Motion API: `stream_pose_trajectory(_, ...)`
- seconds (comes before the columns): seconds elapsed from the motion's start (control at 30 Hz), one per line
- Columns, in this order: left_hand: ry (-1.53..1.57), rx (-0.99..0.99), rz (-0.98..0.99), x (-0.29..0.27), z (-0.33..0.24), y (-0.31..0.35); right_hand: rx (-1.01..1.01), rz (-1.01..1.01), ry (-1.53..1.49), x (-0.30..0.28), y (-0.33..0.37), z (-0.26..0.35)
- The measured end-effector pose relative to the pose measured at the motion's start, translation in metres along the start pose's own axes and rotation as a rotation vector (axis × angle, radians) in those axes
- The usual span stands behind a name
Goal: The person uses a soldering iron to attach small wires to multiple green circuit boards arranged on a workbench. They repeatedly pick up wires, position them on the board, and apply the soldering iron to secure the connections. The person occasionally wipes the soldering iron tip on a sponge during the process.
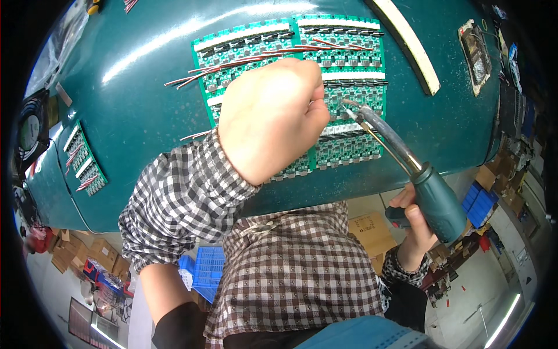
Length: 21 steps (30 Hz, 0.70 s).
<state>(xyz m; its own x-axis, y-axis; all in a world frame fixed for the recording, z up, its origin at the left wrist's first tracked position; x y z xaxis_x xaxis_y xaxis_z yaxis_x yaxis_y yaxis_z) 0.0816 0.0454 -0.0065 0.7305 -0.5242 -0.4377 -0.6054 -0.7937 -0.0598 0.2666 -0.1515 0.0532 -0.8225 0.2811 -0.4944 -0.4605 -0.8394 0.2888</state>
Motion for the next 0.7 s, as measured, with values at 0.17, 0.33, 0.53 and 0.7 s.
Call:
stream_pose_trajectory(0.17, -0.041, 0.042, -0.006, 0.005, -0.001, -0.004, 0.075, -0.165, -0.161, -0.014, -0.009, -0.005)
stream_pose_trajectory(0.33, -0.047, -0.1, 0.057, 0.0, -0.01, -0.001, -0.281, -0.518, -0.101, -0.095, -0.023, 0.001)
stream_pose_trajectory(0.53, 0.005, -0.16, 0.086, -0.003, -0.009, 0.003, -0.082, -0.722, 0.243, -0.128, -0.087, -0.041)
stream_pose_trajectory(0.7, -0.055, -0.126, 0.112, -0.004, 0.001, 0.003, -0.008, -0.808, -0.005, -0.104, -0.087, -0.046)
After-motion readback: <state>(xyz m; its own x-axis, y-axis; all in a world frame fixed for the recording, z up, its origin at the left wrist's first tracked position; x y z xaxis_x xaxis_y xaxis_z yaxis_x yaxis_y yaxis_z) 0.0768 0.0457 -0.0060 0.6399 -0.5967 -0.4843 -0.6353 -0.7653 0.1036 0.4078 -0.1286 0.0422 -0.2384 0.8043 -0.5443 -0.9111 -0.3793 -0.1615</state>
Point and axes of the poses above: each hand's wrist, its own y-axis away from the middle knuckle, its own x-axis out of the palm, z = x × y, the point moved 3 cm from there along -y, towards the middle knuckle, and after that the axes turned 14 degrees about y, right-handed, at the moved point
